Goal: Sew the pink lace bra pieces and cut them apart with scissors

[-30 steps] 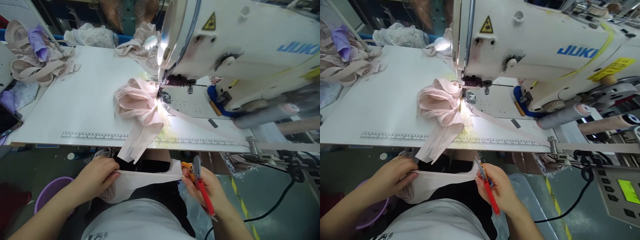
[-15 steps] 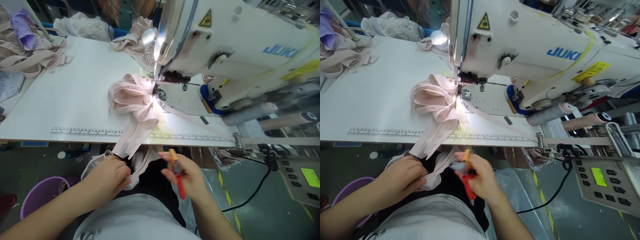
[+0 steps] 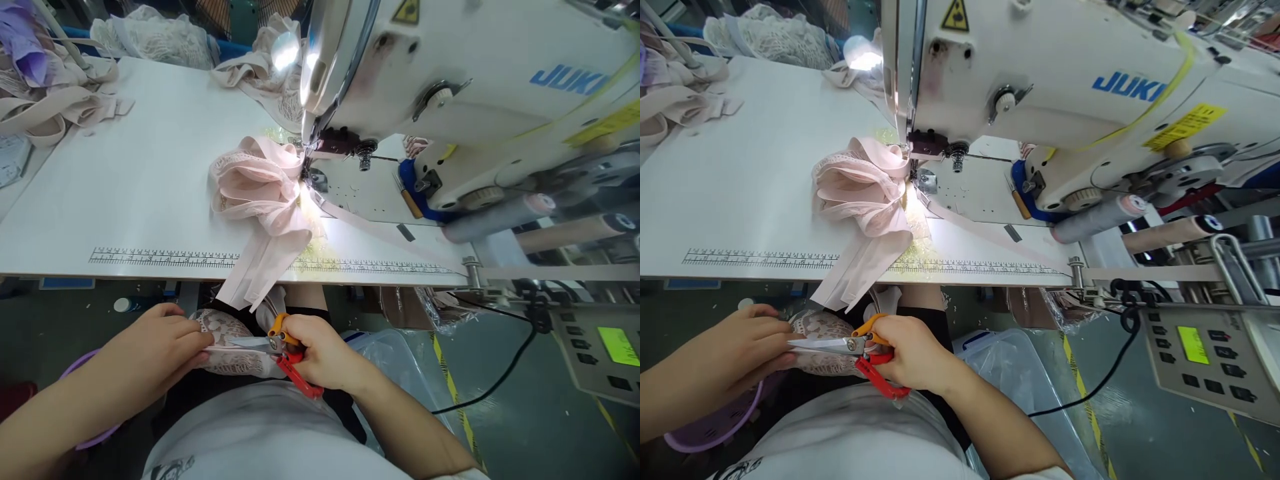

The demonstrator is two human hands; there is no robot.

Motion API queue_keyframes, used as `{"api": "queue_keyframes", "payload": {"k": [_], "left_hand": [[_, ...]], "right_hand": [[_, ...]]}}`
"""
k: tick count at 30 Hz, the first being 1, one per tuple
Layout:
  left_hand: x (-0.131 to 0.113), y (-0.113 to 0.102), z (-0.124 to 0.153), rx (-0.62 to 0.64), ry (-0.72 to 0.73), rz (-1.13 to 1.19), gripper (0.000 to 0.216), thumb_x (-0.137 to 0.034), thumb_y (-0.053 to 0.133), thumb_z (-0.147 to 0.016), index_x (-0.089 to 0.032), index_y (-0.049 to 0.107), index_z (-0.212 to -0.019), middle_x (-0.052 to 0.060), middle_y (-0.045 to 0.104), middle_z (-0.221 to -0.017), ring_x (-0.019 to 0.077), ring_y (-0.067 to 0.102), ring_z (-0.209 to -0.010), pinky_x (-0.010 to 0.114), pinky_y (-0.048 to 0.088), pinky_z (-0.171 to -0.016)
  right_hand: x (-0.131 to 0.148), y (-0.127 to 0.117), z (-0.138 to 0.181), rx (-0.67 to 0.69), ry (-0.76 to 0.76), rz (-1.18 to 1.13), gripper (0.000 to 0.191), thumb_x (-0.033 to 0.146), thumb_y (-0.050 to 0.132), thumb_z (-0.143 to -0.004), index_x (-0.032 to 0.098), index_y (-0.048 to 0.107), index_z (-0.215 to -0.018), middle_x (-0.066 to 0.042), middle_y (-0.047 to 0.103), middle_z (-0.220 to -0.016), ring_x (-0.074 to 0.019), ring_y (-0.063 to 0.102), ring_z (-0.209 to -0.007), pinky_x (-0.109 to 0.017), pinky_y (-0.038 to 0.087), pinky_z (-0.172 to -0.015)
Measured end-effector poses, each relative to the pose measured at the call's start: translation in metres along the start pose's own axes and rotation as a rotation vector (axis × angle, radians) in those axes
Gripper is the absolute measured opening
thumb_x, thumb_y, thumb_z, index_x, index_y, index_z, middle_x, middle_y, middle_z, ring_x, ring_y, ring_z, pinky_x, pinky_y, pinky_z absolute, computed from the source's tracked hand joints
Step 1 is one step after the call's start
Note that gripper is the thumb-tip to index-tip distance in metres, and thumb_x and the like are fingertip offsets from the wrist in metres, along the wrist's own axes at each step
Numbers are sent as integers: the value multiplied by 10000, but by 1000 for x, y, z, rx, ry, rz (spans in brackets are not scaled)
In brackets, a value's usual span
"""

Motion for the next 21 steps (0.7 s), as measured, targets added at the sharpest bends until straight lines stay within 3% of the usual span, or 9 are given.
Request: {"api": "queue_keyframes", "payload": {"k": [3, 6, 10, 12, 16, 21], "left_hand": [[14, -7, 14, -71, -90, 181, 235, -250, 454, -964, -264, 683, -1015, -3, 699, -850, 171, 629, -770, 271, 464, -766], [18, -9, 24, -239, -195, 347, 198, -222, 525, -929, -257, 678, -1049, 6, 714, -926, 156, 658, -834, 209, 501, -742], [6, -2, 28, -486, -376, 568, 197, -194, 547, -899, -215, 641, -1072, 37, 704, -971, 155, 675, -865, 210, 545, -763], [-5, -1, 25, -626, -370, 635, 275, -165, 523, -897, -219, 581, -1160, 24, 675, -923, 132, 660, -798, 194, 548, -703], [-30, -2, 19, -781, -266, 531, 436, -102, 460, -881, -256, 467, -1288, -17, 635, -858, 94, 615, -680, 155, 503, -594], [-51, 5, 17, -822, -293, 292, 409, -167, 408, -939, -259, 425, -1337, 7, 697, -946, 134, 662, -772, 239, 535, -756]], "right_hand": [[-2, -1, 2, 6, 18, 25, 284, 219, 580, -734, 220, 316, -630, 45, 380, -644, -99, 319, -562, -207, 269, -503], [-1, -2, 4, 9, 9, 60, 320, 215, 578, -737, 224, 280, -621, 58, 320, -619, -97, 280, -549, -213, 230, -487], [-10, 0, 9, 68, 100, 105, 248, 264, 521, -784, 223, 321, -643, 43, 364, -632, -108, 307, -565, -230, 261, -508], [-19, 2, 12, 104, 192, 125, 220, 313, 515, -791, 218, 364, -662, 27, 401, -651, -120, 346, -582, -243, 296, -531], [-24, 1, 10, 195, 277, 160, 193, 325, 566, -738, 207, 424, -681, 20, 436, -653, -134, 385, -593, -259, 329, -552], [8, -12, -9, 147, 185, 161, 192, 346, 667, -738, 193, 579, -813, -27, 583, -791, -165, 487, -671, -293, 415, -638]]}}
Point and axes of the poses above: each hand's wrist, its own z-axis away from the middle knuckle, its own y-axis out of the palm, x = y × z, the point moved 5 cm from there along -z, towards the middle knuckle
